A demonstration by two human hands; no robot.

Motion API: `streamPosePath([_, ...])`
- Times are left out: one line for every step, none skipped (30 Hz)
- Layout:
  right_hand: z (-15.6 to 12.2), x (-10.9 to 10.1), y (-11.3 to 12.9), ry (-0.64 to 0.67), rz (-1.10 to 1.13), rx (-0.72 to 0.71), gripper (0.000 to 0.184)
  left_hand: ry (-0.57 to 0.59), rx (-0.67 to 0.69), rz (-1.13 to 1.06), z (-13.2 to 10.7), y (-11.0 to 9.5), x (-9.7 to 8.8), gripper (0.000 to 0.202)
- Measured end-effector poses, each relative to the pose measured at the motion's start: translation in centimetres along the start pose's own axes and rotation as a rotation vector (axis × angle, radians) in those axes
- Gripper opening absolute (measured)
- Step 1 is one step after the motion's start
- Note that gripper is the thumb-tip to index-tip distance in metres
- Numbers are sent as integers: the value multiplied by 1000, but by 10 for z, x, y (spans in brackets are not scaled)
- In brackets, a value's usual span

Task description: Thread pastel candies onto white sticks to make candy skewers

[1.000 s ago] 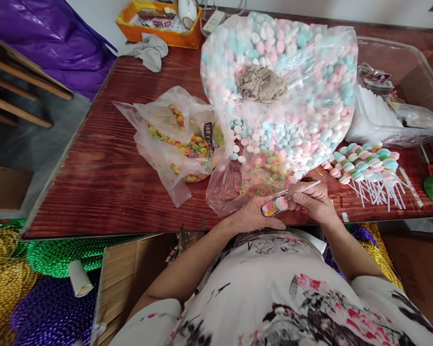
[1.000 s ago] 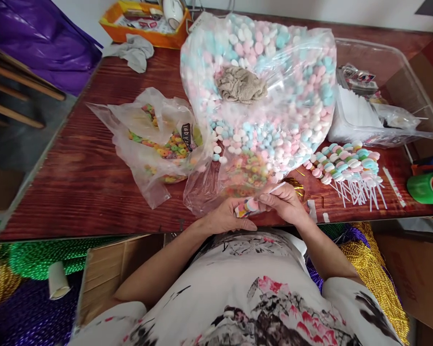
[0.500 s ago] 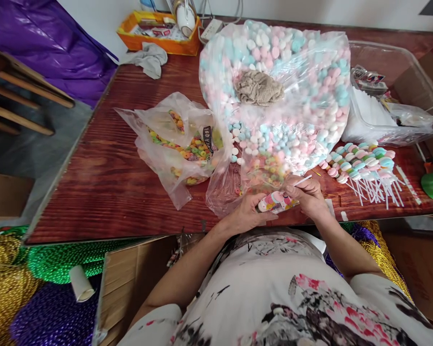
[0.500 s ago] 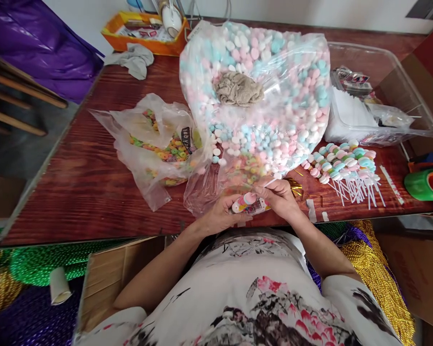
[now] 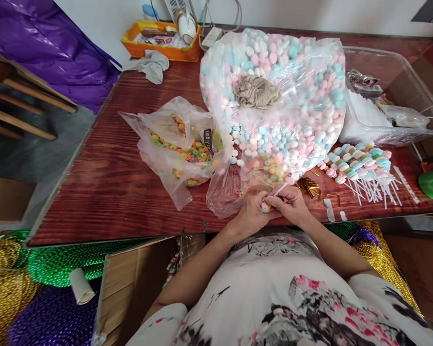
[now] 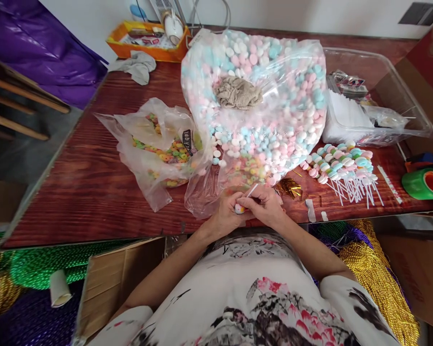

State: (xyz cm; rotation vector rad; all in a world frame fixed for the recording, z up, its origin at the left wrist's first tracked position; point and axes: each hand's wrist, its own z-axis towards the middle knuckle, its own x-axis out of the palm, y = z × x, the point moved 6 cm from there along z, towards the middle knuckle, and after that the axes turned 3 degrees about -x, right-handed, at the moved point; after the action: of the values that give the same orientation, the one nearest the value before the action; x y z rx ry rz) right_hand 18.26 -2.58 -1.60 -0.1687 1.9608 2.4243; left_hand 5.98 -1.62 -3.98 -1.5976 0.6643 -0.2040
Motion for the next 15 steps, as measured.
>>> streamPosePath([2, -3, 2, -8, 42, 10, 22, 0, -9, -1, 0, 0, -1, 38])
streamPosePath([3, -8, 6, -32, 78, 5, 19, 6, -14, -2, -1, -1, -2, 38])
streamPosePath([6, -13, 10, -56, 100, -12, 17, 19, -18, -5, -2, -3, -2, 39])
streamPosePath([8, -18, 16, -66, 105, -39, 15, 37, -22, -21, -4, -5, -2, 41])
streamPosePath([10, -21, 22, -54, 96, -69, 13, 65, -31, -56, -6, -7, -2, 45])
streamPosePath([12, -22, 27, -21, 77, -96, 13, 111, -48, -119, -7, -8, -1, 48])
streamPosePath([14, -22, 31, 15, 57, -115, 14, 165, -69, -213, -9, -8, 1, 53])
streamPosePath([16, -23, 35, 39, 42, -126, 16, 216, -94, -327, -10, -9, 1, 57])
streamPosePath([17, -24, 37, 43, 35, -135, 16, 251, -120, -445, -10, -8, 1, 61])
streamPosePath([19, -27, 38, 30, 35, -144, 16, 264, -147, -547, -10, -7, 0, 64])
streamPosePath([20, -30, 39, 7, 37, -153, 15, 256, -174, -616, -9, -4, -3, 63])
streamPosePath([20, -32, 40, -17, 37, -162, 14, 229, -199, -652, -8, -2, -5, 60])
streamPosePath([21, -34, 40, -36, 29, -171, 14, 195, -224, -661, -7, 1, -8, 55])
streamPosePath([21, -34, 40, -46, 11, -183, 14, 166, -249, -658, -5, 4, -9, 49])
streamPosePath([21, -32, 40, -42, -14, -193, 15, 136, -266, -658, -4, 6, -9, 44])
